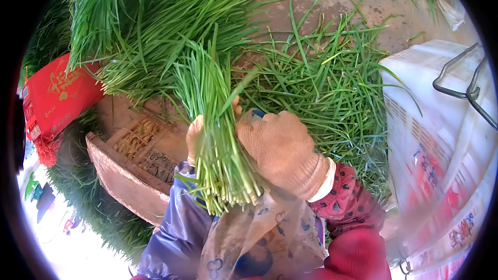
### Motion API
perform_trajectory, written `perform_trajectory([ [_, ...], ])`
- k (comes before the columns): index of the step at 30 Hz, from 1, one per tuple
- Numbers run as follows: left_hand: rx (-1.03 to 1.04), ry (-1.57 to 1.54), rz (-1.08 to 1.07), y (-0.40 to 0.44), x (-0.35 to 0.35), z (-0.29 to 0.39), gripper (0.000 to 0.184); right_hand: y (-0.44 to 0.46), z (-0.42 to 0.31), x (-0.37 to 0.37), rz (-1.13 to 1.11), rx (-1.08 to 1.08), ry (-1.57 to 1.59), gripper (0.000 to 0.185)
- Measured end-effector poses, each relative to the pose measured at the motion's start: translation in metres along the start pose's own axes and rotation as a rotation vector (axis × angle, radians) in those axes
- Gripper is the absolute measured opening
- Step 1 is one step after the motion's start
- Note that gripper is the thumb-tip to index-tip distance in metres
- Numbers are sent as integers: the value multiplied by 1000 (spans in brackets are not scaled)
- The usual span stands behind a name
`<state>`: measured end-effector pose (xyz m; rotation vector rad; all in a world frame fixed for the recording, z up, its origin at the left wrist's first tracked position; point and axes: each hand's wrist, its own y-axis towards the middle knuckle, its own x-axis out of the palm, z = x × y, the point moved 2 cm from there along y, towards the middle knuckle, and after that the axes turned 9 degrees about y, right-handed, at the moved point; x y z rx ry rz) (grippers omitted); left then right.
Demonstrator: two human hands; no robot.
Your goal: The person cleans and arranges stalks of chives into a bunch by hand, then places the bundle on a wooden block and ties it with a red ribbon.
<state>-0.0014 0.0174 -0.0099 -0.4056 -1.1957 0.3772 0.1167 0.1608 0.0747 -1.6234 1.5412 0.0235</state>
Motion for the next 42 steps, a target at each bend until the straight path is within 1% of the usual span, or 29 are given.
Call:
perform_trajectory([
  [2, 70, -157, -7, 4, 16, -1, 64, -9, 8, -1, 173, -236, 156, 39],
  [3, 94, -215, -27, 10, 17, -4, 62, -14, 25, -10, 187, -219, 111, 39],
  [5, 43, -203, 1, 7, 18, 0, 70, -17, 57, -29, -132, -197, 739, 27],
  [7, -4, -172, 43, 4, 26, 8, 81, -17, 96, -33, -82, -45, 1052, 31],
  [8, -44, -129, 4, 6, 18, 8, 88, -13, 105, -29, -42, -95, 1258, 36],
  [9, -61, -103, 4, 10, 27, 8, 83, -9, 114, -26, -12, -157, 1463, 42],
  [10, -79, -77, 3, 15, 35, 9, 79, -6, 96, -41, -22, -47, 1594, 37],
  [11, -96, -52, 2, 19, 44, 9, 75, 0, 85, -51, -22, 12, 1655, 35],
  [12, -88, 7, -12, 27, 68, 15, 57, 6, 73, -61, -19, 72, 1717, 33],
  [13, -98, 65, 14, 36, 75, 20, 52, 15, 68, -66, -87, -62, 1669, 37],
  [15, -122, 183, 63, 53, 91, 32, 41, 27, 71, -72, -158, -193, 1611, 41],
  [16, -116, 199, -6, 64, 84, 37, 39, 33, 76, -71, -67, -239, 1110, 45],
  [17, -110, 234, 5, 76, 78, 39, 39, 31, 76, -71, 37, -288, 879, 45],
  [19, -100, 303, 27, 101, 71, 44, 39, 27, 76, -70, 270, -315, 387, 47],
  [20, 190, 732, -74, 121, 63, 48, 41, 31, 78, -73, 444, -422, 463, 46],
  [22, 259, 865, -98, 121, 80, 52, 51, 34, 76, -76, 618, -522, 544, 45],
  [23, 296, 930, -107, 121, 89, 54, 56, 35, 74, -83, 593, -493, 763, 41],
  [24, 357, 1001, -101, 122, 97, 53, 53, 36, 68, -92, 563, -460, 979, 38],
  [25, 112, 632, -198, 130, 104, 56, 48, 39, 63, -98, 527, -423, 1191, 35],
  [26, -163, 124, -190, 137, 112, 59, 45, 41, 55, -101, 634, -503, 1037, 36],
  [27, -396, -245, -88, 144, 118, 62, 43, 41, 49, -105, 635, -503, 1036, 36],
  [29, -384, -47, 315, 141, 138, 65, 40, 36, 40, -112, 778, -299, 932, 36],
  [31, -333, 73, 235, 142, 130, 68, 40, 38, 41, -111, 842, -197, 886, 36],
  [33, -259, 230, 157, 144, 120, 70, 41, 54, 61, -97, 576, -143, 940, 31],
  [35, -171, 469, 98, 142, 106, 71, 42, 57, 83, -74, 728, -222, 794, 31],
  [36, -118, 630, 76, 143, 98, 70, 43, 56, 83, -72, 702, -311, 570, 33],
  [38, -39, 996, 53, 141, 83, 69, 44, 54, 83, -72, 675, -384, 349, 36],
  [41, -3, 1442, 69, 150, 67, 59, 46, 49, 65, -88, 814, -698, 235, 49],
  [42, -6, 1541, 76, 154, 63, 53, 47, 49, 57, -88, 836, -754, 210, 51],
])
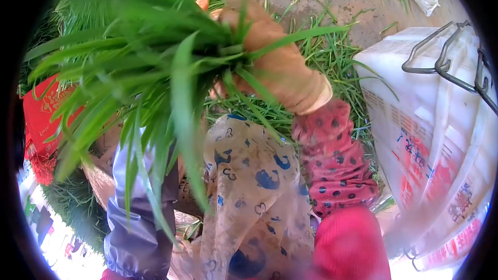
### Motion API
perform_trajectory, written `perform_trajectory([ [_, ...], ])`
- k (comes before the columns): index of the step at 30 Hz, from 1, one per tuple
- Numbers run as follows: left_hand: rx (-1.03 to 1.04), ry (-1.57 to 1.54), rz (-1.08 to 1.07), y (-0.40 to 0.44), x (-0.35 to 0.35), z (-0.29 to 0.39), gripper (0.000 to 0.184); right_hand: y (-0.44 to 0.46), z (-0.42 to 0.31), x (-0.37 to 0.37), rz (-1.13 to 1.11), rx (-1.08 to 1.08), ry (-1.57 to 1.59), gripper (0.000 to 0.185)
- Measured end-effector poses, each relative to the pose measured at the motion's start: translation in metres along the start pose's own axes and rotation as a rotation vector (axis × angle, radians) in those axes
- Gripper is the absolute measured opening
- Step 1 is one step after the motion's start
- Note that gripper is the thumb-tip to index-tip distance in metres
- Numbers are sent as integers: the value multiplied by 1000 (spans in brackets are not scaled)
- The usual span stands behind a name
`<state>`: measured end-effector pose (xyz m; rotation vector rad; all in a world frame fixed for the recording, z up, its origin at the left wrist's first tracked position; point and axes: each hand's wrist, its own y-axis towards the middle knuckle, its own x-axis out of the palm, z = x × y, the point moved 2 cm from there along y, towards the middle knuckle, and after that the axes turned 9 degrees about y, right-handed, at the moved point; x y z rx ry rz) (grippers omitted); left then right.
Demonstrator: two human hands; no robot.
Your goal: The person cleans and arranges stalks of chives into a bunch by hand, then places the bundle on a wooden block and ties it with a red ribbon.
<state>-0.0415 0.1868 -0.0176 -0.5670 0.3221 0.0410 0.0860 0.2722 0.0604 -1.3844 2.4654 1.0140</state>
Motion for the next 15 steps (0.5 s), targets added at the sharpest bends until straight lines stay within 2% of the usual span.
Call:
perform_trajectory([
  [1, -5, 82, 0, 3, 5, -3, 48, 5, -5, 4, 12, -63, -7, 53],
  [2, -12, 146, -5, 5, 10, -7, 49, 6, -16, 12, 152, 12, 9, 54],
  [4, -22, 228, -9, 9, 18, -15, 50, 10, -23, 27, 291, 91, 20, 56],
  [6, -36, 243, -12, 11, 21, -22, 52, 9, -23, 38, 398, 37, -13, 61],
  [7, -44, 224, -18, 12, 22, -26, 53, 6, -23, 41, 435, 20, -25, 62],
  [8, -63, 157, -34, 11, 22, -31, 54, 2, -19, 42, 452, 135, 113, 64],
  [11, -157, -185, -69, 4, 25, -46, 57, -4, -19, 36, 496, 260, -9, 53],
  [12, -83, -107, 28, -5, 23, -44, 58, -3, -22, 31, 511, 410, 145, 50],
  [13, 99, 159, 261, -37, 11, 2, 74, 0, -25, 27, 519, 555, 297, 47],
  [14, 207, 462, 547, -72, -2, 49, 92, -7, -23, 28, 580, 583, 492, 44],
  [15, 234, 302, 513, -83, -11, 45, 105, -14, -21, 29, 657, 603, 692, 40],
])
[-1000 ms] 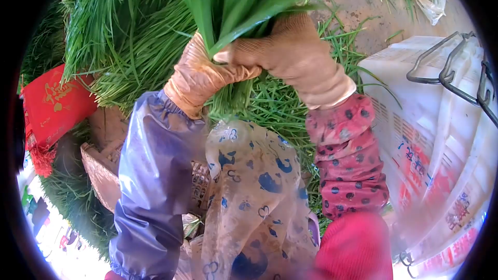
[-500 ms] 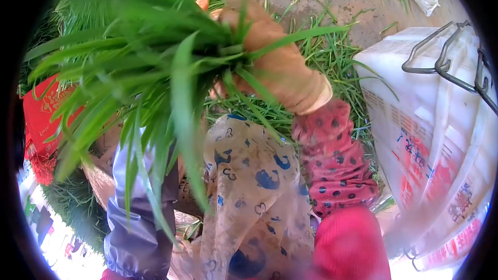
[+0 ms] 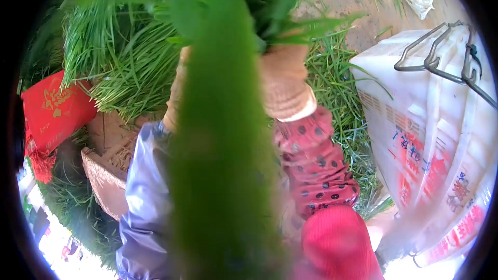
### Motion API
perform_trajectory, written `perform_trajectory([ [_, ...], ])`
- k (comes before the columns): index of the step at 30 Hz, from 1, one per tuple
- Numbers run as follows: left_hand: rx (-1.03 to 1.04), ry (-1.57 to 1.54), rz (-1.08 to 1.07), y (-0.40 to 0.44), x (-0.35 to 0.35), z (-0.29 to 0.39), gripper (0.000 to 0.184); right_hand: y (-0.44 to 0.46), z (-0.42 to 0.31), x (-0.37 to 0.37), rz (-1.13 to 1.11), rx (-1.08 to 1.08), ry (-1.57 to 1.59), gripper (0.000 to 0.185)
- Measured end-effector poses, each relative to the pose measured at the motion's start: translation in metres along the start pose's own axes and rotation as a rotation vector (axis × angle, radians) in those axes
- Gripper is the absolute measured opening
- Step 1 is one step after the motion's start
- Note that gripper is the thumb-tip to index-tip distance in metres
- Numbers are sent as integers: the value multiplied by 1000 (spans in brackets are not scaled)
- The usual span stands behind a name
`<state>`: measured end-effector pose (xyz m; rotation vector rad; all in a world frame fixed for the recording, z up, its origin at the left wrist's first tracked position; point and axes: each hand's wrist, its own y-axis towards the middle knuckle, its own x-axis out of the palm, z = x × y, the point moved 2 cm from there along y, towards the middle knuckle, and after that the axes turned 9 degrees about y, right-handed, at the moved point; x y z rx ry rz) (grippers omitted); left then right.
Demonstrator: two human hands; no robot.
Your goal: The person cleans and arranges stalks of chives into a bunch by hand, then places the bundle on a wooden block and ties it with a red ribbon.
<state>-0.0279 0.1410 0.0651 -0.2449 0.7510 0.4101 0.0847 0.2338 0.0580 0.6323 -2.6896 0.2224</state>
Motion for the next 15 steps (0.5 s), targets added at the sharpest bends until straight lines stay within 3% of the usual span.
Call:
perform_trajectory([
  [2, -22, -328, -25, -17, -26, -10, 130, -6, 13, -7, 5, 173, 542, 35],
  [3, -32, -396, -28, -33, -36, -11, 131, -9, 22, -9, 5, 302, 885, 34],
  [4, -30, -397, -1, -52, -48, -14, 131, -4, 38, -19, -94, 84, 292, 36],
  [6, -233, -716, -61, -88, -72, -14, 121, 13, 36, -19, -210, -175, -288, 38],
  [8, -448, -900, -99, -123, -111, 0, 110, 21, 12, -15, 13, -182, -586, 36],
  [9, -553, -1095, -113, -134, -132, 15, 102, 15, -6, 7, 187, -185, -378, 28],
  [12, -485, -1330, -59, -170, -173, 44, 99, -4, -50, 21, 196, -200, -158, 31],
  [14, -488, -1525, -139, -186, -188, 78, 100, -27, -74, 21, 211, -161, -28, 29],
  [15, -471, -1584, -232, -194, -185, 90, 101, -45, -92, 22, 85, -403, -702, 26],
])
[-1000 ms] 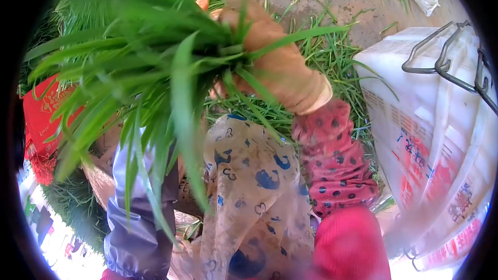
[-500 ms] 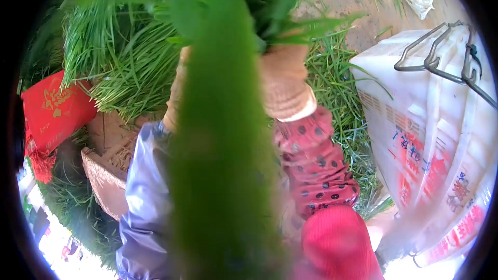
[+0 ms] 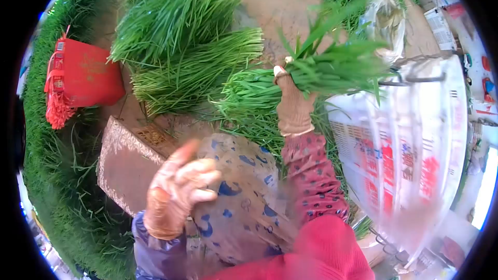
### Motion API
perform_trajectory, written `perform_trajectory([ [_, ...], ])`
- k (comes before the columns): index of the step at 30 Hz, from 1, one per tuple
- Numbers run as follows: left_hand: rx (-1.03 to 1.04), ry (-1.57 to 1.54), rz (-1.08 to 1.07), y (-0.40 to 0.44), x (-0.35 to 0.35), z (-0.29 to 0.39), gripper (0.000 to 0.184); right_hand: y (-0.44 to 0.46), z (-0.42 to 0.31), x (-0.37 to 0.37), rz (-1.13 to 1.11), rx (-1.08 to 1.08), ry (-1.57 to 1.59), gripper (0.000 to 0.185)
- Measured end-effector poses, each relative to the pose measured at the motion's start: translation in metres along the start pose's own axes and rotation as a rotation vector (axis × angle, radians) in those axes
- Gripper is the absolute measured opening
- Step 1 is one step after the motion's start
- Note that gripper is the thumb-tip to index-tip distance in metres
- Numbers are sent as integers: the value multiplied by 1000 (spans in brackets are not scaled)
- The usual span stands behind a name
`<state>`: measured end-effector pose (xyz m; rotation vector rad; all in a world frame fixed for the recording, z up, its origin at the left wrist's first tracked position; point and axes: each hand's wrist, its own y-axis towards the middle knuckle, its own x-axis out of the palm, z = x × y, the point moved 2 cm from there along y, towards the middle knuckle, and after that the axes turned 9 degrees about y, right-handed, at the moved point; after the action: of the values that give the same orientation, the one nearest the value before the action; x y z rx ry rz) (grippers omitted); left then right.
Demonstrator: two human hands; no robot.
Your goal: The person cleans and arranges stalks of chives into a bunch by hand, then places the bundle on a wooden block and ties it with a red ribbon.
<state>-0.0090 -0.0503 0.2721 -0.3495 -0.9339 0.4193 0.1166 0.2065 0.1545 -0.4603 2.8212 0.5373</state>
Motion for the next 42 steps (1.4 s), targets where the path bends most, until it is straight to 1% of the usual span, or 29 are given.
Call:
perform_trajectory([
  [1, -61, -15, -53, -7, 16, -9, 98, -6, -21, -5, -47, -101, -170, 23],
  [3, -8, -26, -202, -15, 37, -31, 99, -18, -64, -14, -88, -328, -511, 21],
  [5, -42, -45, -149, -21, 48, -48, 101, -36, -101, -21, 43, -436, -328, 15],
  [7, -29, -46, -133, -18, 43, -69, 103, -62, -82, -40, 36, -361, -241, 31],
  [9, -129, -82, -256, -19, 48, -82, 106, -78, -134, -43, -107, -325, 190, 27],
  [10, -1, -53, -331, -21, 60, -77, 104, -89, -159, -44, -181, -310, 405, 25],
  [11, 16, -44, -329, -25, 69, -68, 104, -97, -183, -44, -266, -267, 612, 24],
  [12, 107, -192, -378, -31, 74, -61, 98, -104, -195, -41, -305, -265, 733, 23],
  [13, 127, -520, -527, -38, 80, -60, 88, -112, -206, -38, -346, -260, 854, 23],
  [15, 2, -1187, -893, -52, 92, -58, 72, -128, -229, -35, -505, -491, 683, 26],
  [16, 206, -666, -579, -53, 69, -58, 65, -138, -237, -36, -548, -568, 637, 27],
  [18, 157, -356, -257, -82, 57, -46, 56, -145, -262, -43, -750, -688, 435, 30],
  [19, 173, -337, -257, -95, 58, -38, 56, -149, -272, -48, -811, -740, 373, 31],
  [21, 91, -103, -76, -117, 53, -30, 53, -160, -285, -66, -1058, -676, 307, 36],
  [22, 79, -67, -179, -113, 36, -30, 55, -158, -282, -78, -1327, -409, 549, 47],
  [23, 84, -61, -175, -113, 19, -30, 55, -162, -277, -83, -1328, -415, 555, 47],
  [25, 75, 131, -74, -122, 5, -25, 50, -168, -265, -86, -1163, 396, 1000, 43],
  [26, 137, 256, -74, -129, 2, -24, 55, -174, -262, -83, -1028, 717, 1069, 40],
  [27, 125, 260, -89, -137, 11, -25, 55, -181, -245, -69, -1008, 715, 1067, 40],
  [28, 178, 297, -108, -147, 23, -25, 58, -191, -207, -45, -1117, 465, 950, 42],
  [29, 227, 329, -126, -154, 30, -30, 61, -197, -202, -37, -1156, 352, 884, 45],
  [30, 169, 281, -92, -159, 19, -40, 63, -202, -197, -30, -1186, 239, 819, 49],
  [32, 114, 335, -127, -172, 12, -53, 64, -186, -211, -22, -843, 582, 1443, 69],
  [34, -31, 374, -147, -188, 1, -62, 66, -163, -187, -26, -708, 726, 1846, 71],
  [36, -100, 433, -135, -197, -13, -77, 65, -138, -98, -15, -400, 846, 1596, 52],
  [37, -134, 504, -138, -199, -18, -83, 64, -131, -150, -34, -164, 971, 1541, 45],
  [39, -219, 465, -133, -208, -18, -92, 63, -122, -102, -47, -526, 846, 1651, 29],
  [40, -209, 481, -123, -210, -22, -97, 62, -119, -110, -61, -517, 876, 1632, 29],
  [42, -207, 470, -125, -215, -21, -102, 59, -108, -116, -89, -211, 950, 1270, 17],
])
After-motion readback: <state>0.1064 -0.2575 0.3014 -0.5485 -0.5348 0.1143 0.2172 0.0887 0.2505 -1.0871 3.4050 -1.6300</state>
